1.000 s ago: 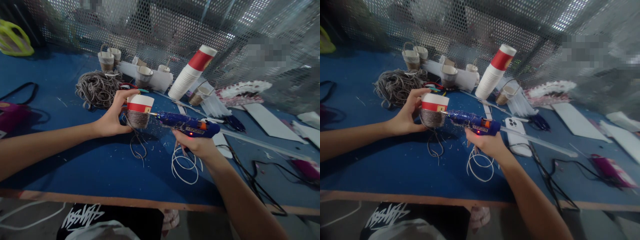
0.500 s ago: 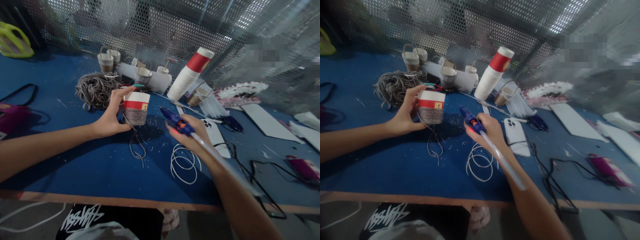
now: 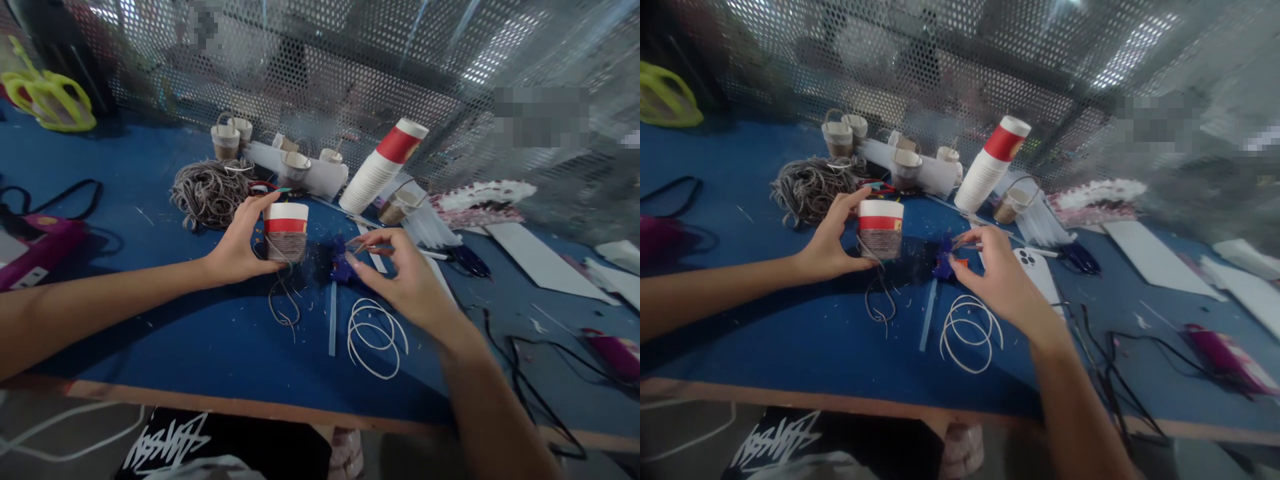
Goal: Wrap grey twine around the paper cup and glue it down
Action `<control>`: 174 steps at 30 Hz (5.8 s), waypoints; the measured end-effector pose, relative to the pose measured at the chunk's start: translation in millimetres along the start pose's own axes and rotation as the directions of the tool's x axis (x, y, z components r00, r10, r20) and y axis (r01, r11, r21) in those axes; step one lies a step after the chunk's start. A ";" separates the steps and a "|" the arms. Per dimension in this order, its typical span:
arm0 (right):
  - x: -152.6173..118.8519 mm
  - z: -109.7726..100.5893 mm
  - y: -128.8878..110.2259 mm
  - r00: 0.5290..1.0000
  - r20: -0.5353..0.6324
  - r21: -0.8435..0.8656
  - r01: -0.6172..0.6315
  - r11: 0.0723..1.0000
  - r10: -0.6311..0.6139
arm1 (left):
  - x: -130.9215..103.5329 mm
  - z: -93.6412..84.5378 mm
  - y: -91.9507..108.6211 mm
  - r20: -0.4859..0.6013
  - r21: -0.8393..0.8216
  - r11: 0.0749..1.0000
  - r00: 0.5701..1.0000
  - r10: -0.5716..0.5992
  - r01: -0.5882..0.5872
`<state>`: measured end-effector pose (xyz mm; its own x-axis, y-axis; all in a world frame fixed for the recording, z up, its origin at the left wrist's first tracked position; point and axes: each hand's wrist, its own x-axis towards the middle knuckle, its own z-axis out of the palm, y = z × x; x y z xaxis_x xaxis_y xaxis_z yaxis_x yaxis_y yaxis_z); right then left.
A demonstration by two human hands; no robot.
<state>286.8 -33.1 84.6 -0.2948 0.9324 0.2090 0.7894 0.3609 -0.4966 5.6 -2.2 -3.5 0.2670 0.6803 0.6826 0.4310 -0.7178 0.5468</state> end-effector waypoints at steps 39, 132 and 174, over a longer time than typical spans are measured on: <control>-6.7 82.3 -34.9 0.801 -0.515 0.019 0.368 0.930 -0.306 | -4.3 -0.5 11.8 0.079 0.203 0.978 0.995 -0.066 0.049; 10.1 39.8 -28.2 0.844 -0.138 0.361 0.530 0.767 -0.518 | 0.9 1.3 -3.8 0.175 -0.596 0.803 0.979 0.107 0.019; 6.9 39.2 -26.4 0.872 -0.240 0.470 0.488 0.736 -0.426 | 3.6 0.4 -3.7 0.191 -0.726 0.678 0.981 0.036 0.117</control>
<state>242.8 -35.5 66.2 -0.4642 0.6552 0.5960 0.1838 0.7295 -0.6589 5.3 2.9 -3.2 0.4419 0.6701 0.5964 -0.3020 -0.5149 0.8023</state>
